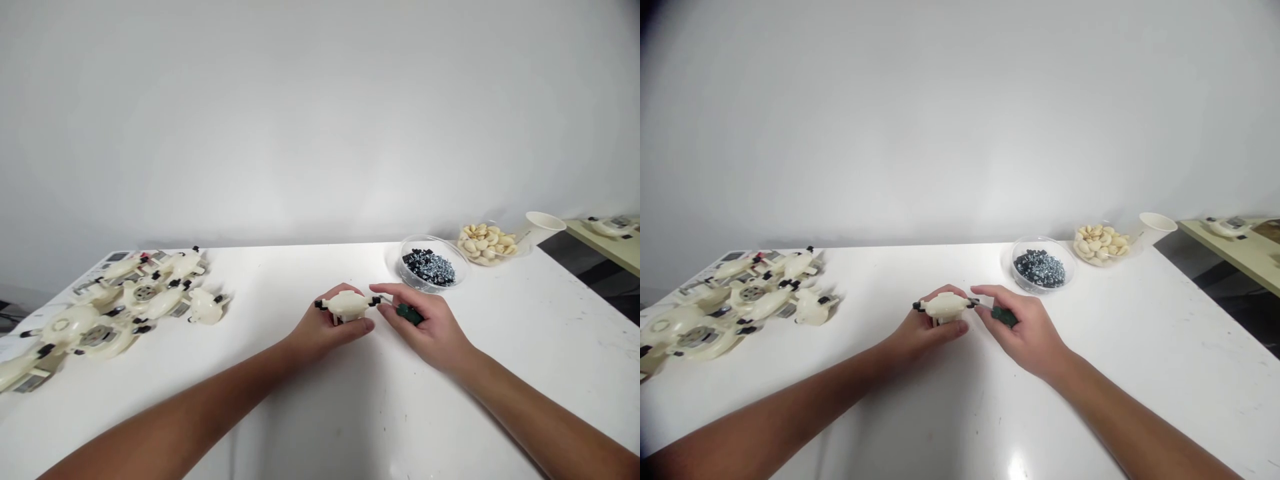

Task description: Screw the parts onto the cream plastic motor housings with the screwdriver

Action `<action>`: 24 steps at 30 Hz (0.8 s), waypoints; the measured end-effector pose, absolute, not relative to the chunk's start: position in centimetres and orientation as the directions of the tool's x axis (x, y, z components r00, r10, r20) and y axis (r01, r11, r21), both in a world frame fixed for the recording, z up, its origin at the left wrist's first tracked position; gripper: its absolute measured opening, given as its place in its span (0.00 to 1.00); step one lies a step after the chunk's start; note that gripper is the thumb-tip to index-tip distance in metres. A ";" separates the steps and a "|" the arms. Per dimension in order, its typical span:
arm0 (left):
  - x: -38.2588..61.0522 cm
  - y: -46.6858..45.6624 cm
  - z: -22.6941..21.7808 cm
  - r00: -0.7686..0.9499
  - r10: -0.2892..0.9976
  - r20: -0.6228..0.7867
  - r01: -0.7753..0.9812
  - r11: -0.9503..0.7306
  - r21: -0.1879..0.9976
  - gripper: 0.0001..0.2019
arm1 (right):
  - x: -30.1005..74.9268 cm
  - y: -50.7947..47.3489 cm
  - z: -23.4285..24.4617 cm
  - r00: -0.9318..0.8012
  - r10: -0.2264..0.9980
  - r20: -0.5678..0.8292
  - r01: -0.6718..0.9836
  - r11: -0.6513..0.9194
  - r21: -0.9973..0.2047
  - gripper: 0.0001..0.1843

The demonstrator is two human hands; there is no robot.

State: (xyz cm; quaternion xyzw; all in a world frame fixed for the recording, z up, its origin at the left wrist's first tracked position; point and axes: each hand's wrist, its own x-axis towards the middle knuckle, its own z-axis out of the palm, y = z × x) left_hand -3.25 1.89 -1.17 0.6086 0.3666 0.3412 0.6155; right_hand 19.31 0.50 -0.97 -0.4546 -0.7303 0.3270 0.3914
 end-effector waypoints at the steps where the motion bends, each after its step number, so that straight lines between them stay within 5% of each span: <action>1: -3.3 1.9 -1.2 0.503 0.864 -0.025 0.025 0.014 1.000 0.17 | 19.4 0.6 -1.1 -0.304 0.901 0.310 0.419 0.418 -0.806 0.16; 13: -3.4 2.1 -1.4 0.536 0.844 -0.013 0.041 -0.011 0.999 0.14 | 19.9 1.6 -1.5 -0.424 0.778 0.465 0.344 0.612 -0.712 0.16; 24: -3.9 2.2 -1.6 0.604 0.797 0.015 0.023 -0.036 0.999 0.14 | 20.1 1.1 -0.8 -0.512 0.799 0.315 0.329 0.521 -0.787 0.16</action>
